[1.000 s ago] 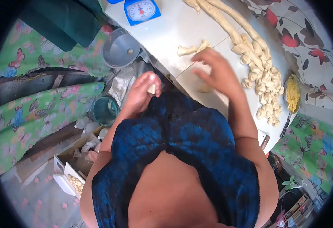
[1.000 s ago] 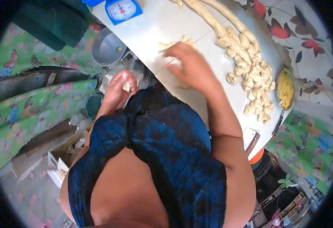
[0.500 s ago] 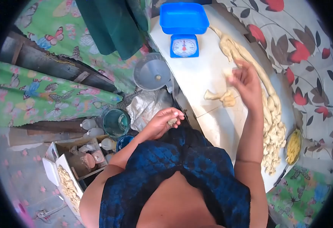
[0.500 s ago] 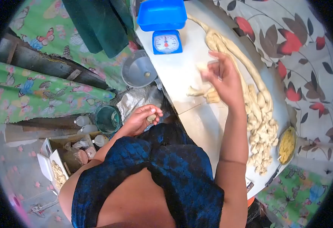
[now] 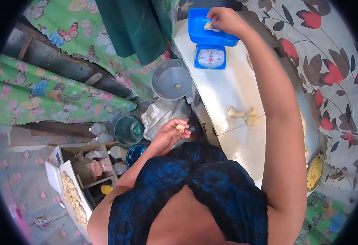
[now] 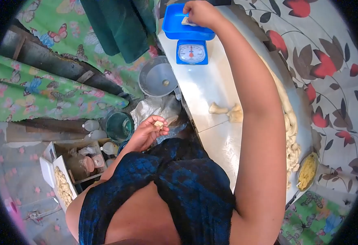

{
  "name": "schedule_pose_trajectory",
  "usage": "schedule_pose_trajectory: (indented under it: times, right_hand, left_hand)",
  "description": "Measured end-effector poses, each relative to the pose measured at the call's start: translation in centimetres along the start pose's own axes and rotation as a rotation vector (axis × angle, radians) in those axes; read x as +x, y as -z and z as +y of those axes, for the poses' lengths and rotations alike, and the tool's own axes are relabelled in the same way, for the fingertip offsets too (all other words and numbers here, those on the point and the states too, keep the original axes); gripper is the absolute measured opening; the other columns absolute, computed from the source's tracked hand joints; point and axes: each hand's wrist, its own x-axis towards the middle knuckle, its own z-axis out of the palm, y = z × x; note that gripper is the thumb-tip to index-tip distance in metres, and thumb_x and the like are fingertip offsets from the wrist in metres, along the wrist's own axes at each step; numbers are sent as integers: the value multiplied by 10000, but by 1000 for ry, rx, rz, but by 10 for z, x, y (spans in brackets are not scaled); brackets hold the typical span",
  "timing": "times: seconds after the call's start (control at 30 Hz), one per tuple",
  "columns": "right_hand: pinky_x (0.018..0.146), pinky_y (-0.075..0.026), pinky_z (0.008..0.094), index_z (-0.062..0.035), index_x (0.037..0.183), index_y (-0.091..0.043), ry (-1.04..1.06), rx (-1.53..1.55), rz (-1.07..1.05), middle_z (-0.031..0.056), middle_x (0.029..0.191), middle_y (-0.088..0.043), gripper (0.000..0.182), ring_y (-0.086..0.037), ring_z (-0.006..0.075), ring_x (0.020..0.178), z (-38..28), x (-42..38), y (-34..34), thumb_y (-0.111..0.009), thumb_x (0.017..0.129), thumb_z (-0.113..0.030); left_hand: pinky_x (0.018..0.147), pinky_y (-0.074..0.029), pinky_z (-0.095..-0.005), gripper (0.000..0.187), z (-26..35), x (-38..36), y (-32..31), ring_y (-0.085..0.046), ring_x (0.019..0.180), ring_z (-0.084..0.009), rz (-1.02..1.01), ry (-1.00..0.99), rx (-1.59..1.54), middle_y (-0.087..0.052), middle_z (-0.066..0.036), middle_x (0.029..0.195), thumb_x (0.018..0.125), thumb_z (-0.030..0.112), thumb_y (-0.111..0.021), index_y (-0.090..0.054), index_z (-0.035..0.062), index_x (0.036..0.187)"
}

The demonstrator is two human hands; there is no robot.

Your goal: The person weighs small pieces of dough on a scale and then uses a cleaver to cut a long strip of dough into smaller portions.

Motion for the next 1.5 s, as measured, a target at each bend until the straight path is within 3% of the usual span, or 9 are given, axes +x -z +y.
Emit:
schedule_pose_trajectory:
  times: [0.17,0.3,0.5,0.67,0.83,1.1,1.27,1.43,1.5]
  right_hand:
    - [697,-496,284,6,907,-638,50,176,147,87,807,-655,136,-617,158,771,-3,-9,7,-629,772,-14]
    - [715,-492,271,10,957,-616,-23,584,225,68,846,-643,154,-608,146,776,-20,-38,40,-619,808,-29]
    - [716,-487,282,11,980,-609,5,676,439,67,840,-632,198,-606,169,786,-27,-125,57,-636,796,-58]
    - [798,-462,277,-34,1098,-590,-270,524,281,34,943,-637,358,-583,130,873,-13,-212,27,-702,788,-175]
    - [868,-429,330,-63,1159,-564,-518,267,21,42,1070,-605,426,-548,184,966,-9,-286,-7,-690,756,-116]
    - [867,-435,347,-81,1217,-534,-780,308,-21,106,1199,-537,511,-535,216,1009,5,-350,-28,-695,734,-112]
    - [939,-396,387,-52,1248,-487,-557,-106,170,154,1235,-502,602,-490,314,1118,-13,-345,-66,-724,709,-179]
    - [962,-379,396,-69,1230,-513,-348,116,273,158,1219,-511,539,-483,326,1122,-43,-310,-69,-701,740,-192]
    - [958,-384,392,-75,1184,-553,-75,394,86,160,1183,-530,470,-497,328,1099,-71,-293,-76,-690,746,-176]
  left_hand:
    - [802,-499,-315,171,10,4,-1,-600,887,-193,77,16,47,-570,-88,1016,898,54,-504,-519,25,1065]
    - [756,-496,-301,161,15,7,-5,-589,856,-176,80,25,71,-574,-84,1003,910,80,-505,-525,22,1059]
    - [687,-478,-289,213,16,10,-13,-573,811,-167,65,49,134,-569,-93,985,960,172,-452,-528,12,1077]
    - [677,-483,-271,241,14,12,-13,-567,776,-142,36,38,88,-572,-85,954,963,192,-452,-526,-2,1085]
    - [663,-475,-264,250,13,16,-15,-567,762,-142,45,36,55,-575,-81,925,960,214,-459,-545,1,1059]
    - [692,-465,-291,240,9,16,-20,-561,797,-172,14,47,102,-570,-93,940,936,191,-471,-543,-10,1047]
    - [778,-468,-324,333,6,16,-21,-568,883,-203,-27,33,105,-568,-130,1065,946,235,-415,-518,-11,1146]
    - [900,-444,-375,463,6,19,-25,-546,1050,-269,-79,15,-4,-511,-182,1229,924,266,-383,-425,-16,1289]
    - [964,-416,-397,537,6,23,-30,-524,1116,-292,-129,26,-14,-486,-194,1270,919,315,-382,-362,-20,1339]
